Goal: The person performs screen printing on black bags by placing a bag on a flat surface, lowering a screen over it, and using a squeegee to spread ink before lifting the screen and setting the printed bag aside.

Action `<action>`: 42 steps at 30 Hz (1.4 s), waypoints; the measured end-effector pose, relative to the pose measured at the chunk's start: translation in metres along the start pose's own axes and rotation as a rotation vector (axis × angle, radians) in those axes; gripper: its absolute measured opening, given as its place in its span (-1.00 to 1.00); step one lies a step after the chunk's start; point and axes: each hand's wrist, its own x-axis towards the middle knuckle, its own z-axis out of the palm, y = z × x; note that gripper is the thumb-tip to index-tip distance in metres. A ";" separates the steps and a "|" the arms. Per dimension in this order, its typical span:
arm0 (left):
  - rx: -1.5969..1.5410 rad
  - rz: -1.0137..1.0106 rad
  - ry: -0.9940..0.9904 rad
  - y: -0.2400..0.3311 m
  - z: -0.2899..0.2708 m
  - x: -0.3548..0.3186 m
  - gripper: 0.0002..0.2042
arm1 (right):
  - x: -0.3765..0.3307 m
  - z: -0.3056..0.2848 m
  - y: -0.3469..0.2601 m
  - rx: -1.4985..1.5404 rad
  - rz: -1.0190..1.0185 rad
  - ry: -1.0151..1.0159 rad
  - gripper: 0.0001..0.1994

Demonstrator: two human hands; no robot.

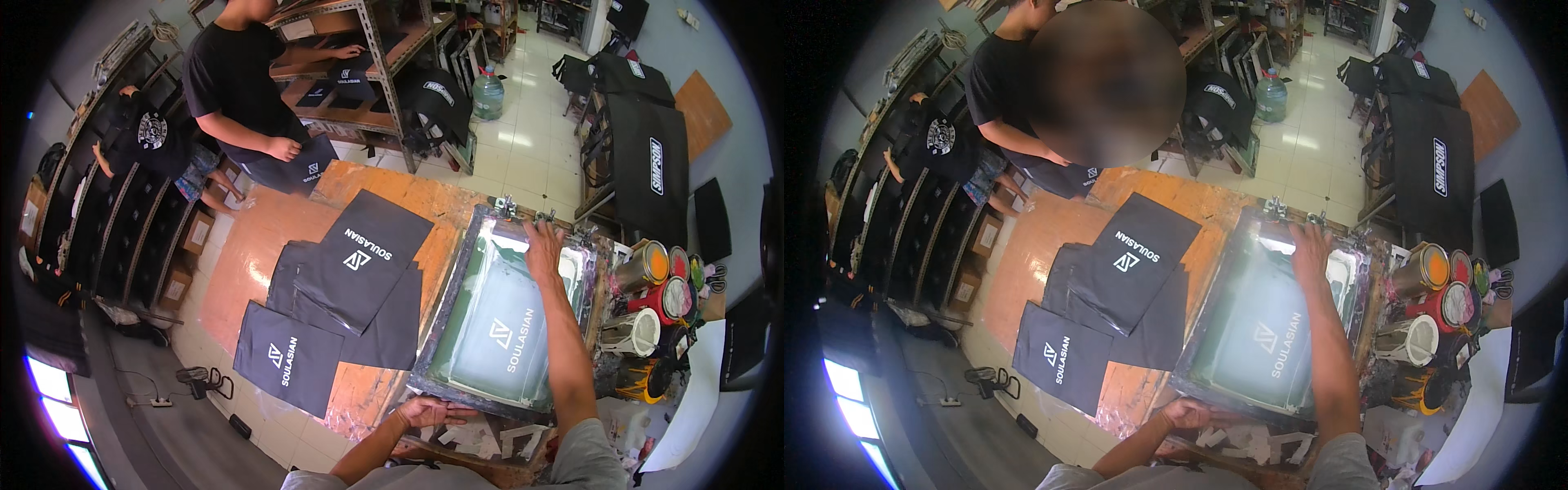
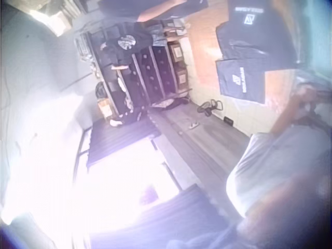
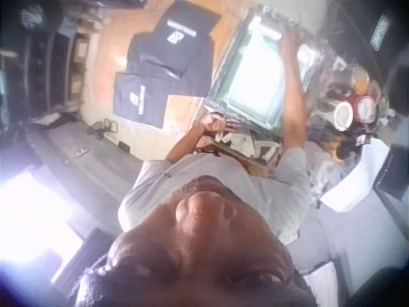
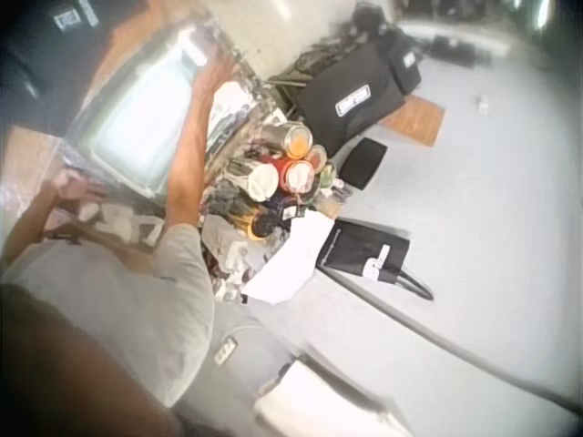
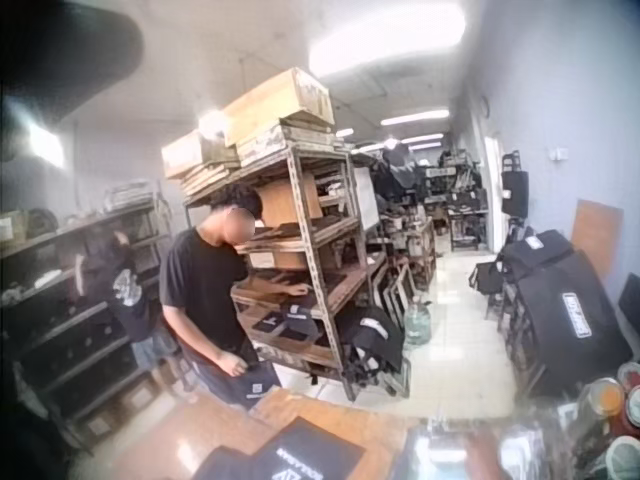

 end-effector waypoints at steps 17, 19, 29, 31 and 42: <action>0.001 0.045 -0.023 0.000 -0.009 0.001 -0.31 | -0.048 -0.044 0.018 -0.086 0.075 0.074 -0.47; -0.008 0.034 -0.020 0.000 -0.009 0.001 -0.37 | -0.054 -0.059 0.005 -0.090 0.048 -0.102 -0.47; 0.086 0.054 0.017 0.004 0.007 0.002 -0.54 | -0.057 -0.103 0.033 -0.207 0.626 -0.257 -0.80; 0.108 0.052 0.011 0.005 0.010 0.002 -0.49 | -0.055 -0.095 0.029 -0.171 0.543 -0.320 -0.77; 0.045 0.076 0.000 0.002 0.002 0.000 -0.31 | 0.000 -0.032 0.010 -0.095 0.070 -0.179 -0.63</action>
